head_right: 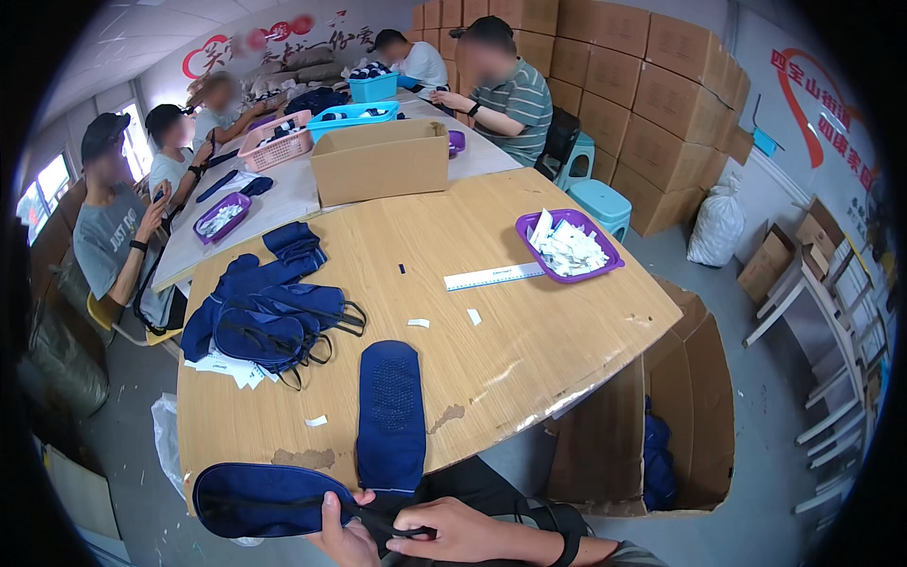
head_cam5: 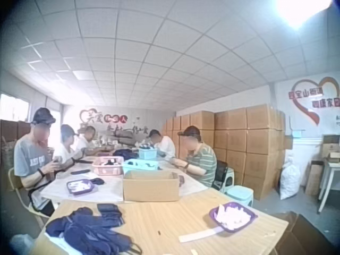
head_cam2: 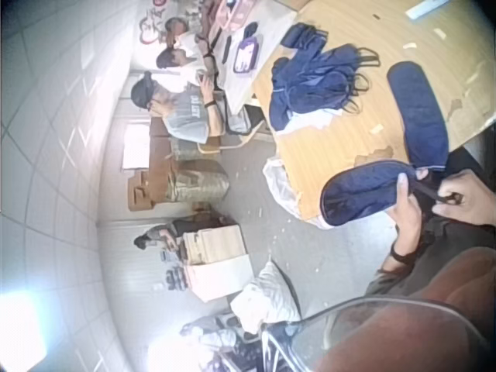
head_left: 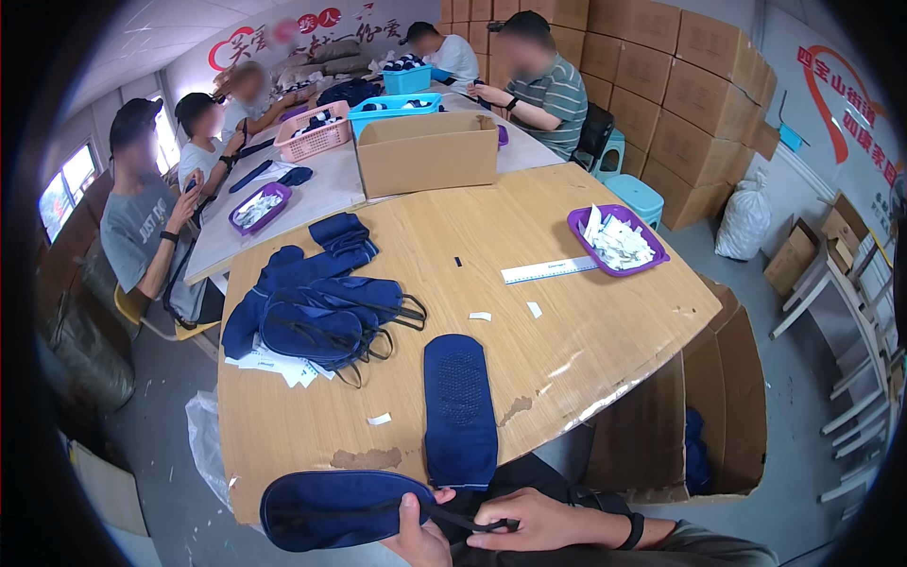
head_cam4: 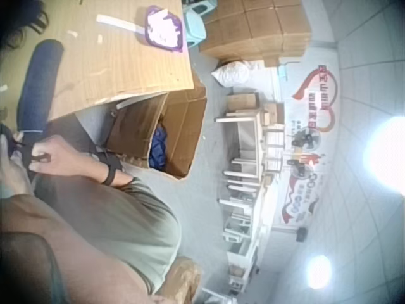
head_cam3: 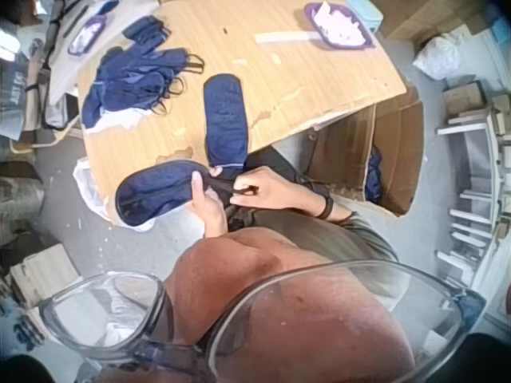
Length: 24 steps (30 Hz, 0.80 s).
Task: Folding and assembling blue fabric shoe components at a workstation.
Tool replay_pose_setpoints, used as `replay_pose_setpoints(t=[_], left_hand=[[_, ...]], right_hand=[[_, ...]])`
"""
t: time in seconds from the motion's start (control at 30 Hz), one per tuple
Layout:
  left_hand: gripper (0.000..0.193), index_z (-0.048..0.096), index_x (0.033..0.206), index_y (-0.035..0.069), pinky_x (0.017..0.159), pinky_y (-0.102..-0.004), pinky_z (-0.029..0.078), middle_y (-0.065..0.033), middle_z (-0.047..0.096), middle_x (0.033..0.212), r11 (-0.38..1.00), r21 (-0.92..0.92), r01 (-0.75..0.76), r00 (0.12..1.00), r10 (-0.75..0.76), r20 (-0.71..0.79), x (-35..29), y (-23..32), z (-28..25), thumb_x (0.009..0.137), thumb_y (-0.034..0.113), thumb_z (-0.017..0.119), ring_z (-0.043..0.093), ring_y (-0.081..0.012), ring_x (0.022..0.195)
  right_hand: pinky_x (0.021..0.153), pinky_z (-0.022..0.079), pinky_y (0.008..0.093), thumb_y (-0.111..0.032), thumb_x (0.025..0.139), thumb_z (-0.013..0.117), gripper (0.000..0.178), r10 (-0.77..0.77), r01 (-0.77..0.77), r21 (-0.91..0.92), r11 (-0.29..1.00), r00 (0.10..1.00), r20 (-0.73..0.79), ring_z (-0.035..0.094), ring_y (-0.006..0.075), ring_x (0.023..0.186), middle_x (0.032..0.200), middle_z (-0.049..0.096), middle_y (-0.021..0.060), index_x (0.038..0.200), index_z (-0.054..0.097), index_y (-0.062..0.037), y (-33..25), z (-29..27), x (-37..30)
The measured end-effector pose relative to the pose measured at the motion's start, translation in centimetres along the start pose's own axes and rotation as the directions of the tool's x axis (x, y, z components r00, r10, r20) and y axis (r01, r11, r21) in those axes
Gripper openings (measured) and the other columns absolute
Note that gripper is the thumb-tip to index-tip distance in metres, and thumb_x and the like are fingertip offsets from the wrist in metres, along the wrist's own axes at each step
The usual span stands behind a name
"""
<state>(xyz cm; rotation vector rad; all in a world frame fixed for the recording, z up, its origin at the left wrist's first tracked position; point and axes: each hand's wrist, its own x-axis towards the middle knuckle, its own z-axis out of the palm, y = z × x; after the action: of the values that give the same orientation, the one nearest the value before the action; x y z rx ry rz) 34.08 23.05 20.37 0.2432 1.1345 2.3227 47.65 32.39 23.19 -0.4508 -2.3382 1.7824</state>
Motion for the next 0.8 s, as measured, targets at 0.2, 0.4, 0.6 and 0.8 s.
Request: replay_pose_setpoints(t=[0.2, 0.4, 0.6, 0.8], left_hand=[[0.03, 0.061, 0.124, 0.002, 0.081, -0.0338, 0.055, -0.0096, 0.066, 0.103, 0.876, 0.429, 0.219, 0.959, -0.274, 0.07, -0.7, 1.8, 1.5, 0.095, 0.006, 0.062, 0.066, -0.0211, 0.088], [0.03, 0.065, 0.116, -0.004, 0.087, -0.0338, 0.053, -0.014, 0.071, 0.106, 0.734, 0.665, -0.136, 0.925, -0.146, 0.35, -2.3, -0.3, -1.3, 0.088, 0.004, 0.06, 0.068, -0.0251, 0.096], [0.019, 0.062, 0.106, -0.01, 0.059, -0.0289, 0.059, -0.0156, 0.07, 0.086, 0.84, 0.515, 0.172, 0.771, -0.44, 0.459, -1.6, 1.5, 1.5, 0.088, -0.004, 0.059, 0.07, -0.0178, 0.065], [0.013, 0.064, 0.1, 0.0, 0.068, -0.0302, 0.056, -0.0063, 0.068, 0.071, 0.849, 0.485, 0.211, 0.584, -0.507, 0.634, -0.8, -0.6, -0.3, 0.09, 0.003, 0.055, 0.069, -0.0195, 0.065]], right_hand=[[0.064, 0.048, 0.0282, -0.016, 0.086, 0.078, 0.019, -0.191, 0.192, 0.053, 0.98, 0.981, -0.023, 0.055, 0.0164, 0.059, 0.064, 0.058, 0.0045, 0.08, 0.066, -0.0025, -1.8, -2.3, 0.3], [0.072, 0.047, 0.0303, -0.006, 0.07, 0.087, 0.018, -0.347, 0.335, -0.091, 0.938, 0.888, -0.303, 0.059, 0.0182, 0.071, 0.081, 0.072, 0.0064, 0.085, 0.077, -0.0055, -3.0, -2.8, 0.4], [0.098, 0.042, 0.0371, -0.009, 0.072, 0.086, 0.026, -0.47, 0.345, -0.349, 0.871, 0.792, -0.389, 0.052, 0.0284, 0.118, 0.141, 0.049, 0.0156, 0.097, 0.08, -0.0101, -2.8, -3.1, 0.0], [0.101, 0.045, 0.0384, -0.003, 0.074, 0.084, 0.023, -0.43, 0.466, -0.024, 0.885, 0.796, -0.427, 0.062, 0.0297, 0.113, 0.141, 0.042, 0.0209, 0.097, 0.078, -0.0018, -0.6, -3.8, -0.7]])
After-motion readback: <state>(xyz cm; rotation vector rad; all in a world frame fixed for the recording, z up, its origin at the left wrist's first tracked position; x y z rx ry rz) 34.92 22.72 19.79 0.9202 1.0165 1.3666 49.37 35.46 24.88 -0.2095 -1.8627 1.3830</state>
